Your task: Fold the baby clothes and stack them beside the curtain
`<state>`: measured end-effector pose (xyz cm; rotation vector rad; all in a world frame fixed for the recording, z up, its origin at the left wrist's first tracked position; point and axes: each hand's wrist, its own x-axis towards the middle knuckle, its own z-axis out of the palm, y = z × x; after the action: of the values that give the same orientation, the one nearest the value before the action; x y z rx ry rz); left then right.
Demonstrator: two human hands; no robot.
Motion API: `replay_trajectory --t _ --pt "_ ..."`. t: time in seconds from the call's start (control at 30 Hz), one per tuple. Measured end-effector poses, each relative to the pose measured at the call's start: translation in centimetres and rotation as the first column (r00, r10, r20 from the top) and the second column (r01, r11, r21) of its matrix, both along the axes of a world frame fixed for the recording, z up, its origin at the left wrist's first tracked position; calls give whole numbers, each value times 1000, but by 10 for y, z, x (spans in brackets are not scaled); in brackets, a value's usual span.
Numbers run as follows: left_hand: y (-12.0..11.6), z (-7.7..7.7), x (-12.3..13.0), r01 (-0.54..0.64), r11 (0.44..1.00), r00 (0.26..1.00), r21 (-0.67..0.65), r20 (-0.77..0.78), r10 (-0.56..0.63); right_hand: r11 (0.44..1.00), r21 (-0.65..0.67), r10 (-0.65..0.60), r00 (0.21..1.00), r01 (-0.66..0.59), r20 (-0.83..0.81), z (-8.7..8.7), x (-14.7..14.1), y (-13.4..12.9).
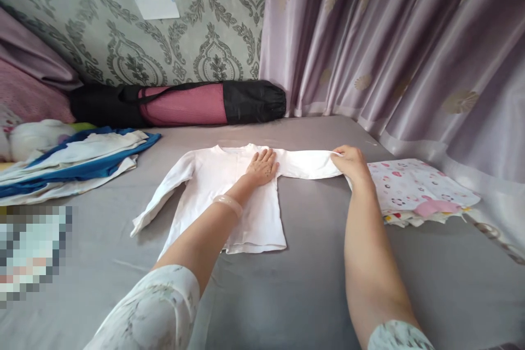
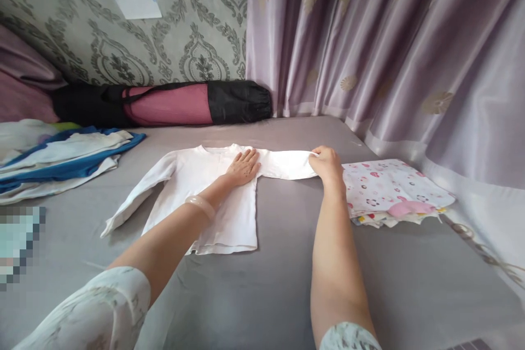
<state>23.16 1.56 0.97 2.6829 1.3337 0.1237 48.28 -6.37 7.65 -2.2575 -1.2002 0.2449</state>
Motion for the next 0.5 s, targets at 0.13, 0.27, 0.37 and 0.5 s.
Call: replay_trajectory --t 0.13,0.27,0.37,0.5 --pt "0 -1 0 -1 1000 1000 -11 13 1 972 232 60 933 25 -354 9 -7 1" --pt "1 -3 0 5 1000 1000 -4 20 -5 907 393 151 757 149 -636 20 -25 2" --pt "3 -4 1 1 1000 1000 -3 16 -1 853 483 272 623 196 -733 25 -40 6" --pt "5 0 3 -2 999 1000 -35 16 3 824 537 393 500 181 -772 28 -63 14"
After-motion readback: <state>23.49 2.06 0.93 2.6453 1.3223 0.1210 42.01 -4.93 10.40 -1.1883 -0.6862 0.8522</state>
